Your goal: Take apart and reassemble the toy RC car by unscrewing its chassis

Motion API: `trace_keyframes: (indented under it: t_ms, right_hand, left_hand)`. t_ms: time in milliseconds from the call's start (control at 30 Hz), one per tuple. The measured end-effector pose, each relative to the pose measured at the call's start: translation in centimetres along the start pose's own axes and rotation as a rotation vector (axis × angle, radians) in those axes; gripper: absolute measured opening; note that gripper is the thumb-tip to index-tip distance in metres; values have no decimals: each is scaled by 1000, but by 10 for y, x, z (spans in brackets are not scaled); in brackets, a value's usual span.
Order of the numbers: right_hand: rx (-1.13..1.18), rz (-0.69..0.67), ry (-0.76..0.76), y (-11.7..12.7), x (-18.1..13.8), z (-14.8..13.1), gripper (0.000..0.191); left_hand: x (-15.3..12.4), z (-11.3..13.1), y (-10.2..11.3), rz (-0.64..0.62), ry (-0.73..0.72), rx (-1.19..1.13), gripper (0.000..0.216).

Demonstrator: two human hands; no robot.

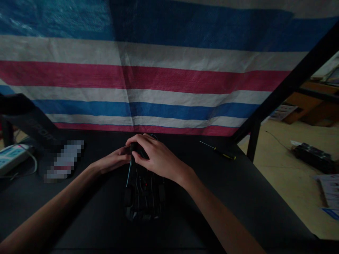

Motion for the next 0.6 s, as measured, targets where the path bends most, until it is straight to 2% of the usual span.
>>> trace_keyframes:
  t_ms: [267,367,433,533,600]
  right_hand:
    - [241,92,-88,-24,-7,1,16]
    - [319,146,-104,-23,-6,10,11]
    - [344,223,-184,-14,-11,24,9]
    - [373,337,-391,4,-34,55,22]
    - [334,286,-527,13,-57,77,29]
  left_hand:
    - [-1,0,-2,7,-18,41,59]
    - [-2,-1,-1,10,-2,26,59]
    - [-2,0,0,39,4,26,59]
    - [-1,0,2,58,-6,23,60]
    - [-1,-1,3,46,-2,17,61]
Point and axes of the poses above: each hand's wrist, its own x-axis towards the middle knuckle, its own y-axis out of the back of the hand, z = x × y, the point moved 1 cm from there along x, towards the middle knuckle, and after that the axes turned 11 degrees about -x, right-handed, at the moved point
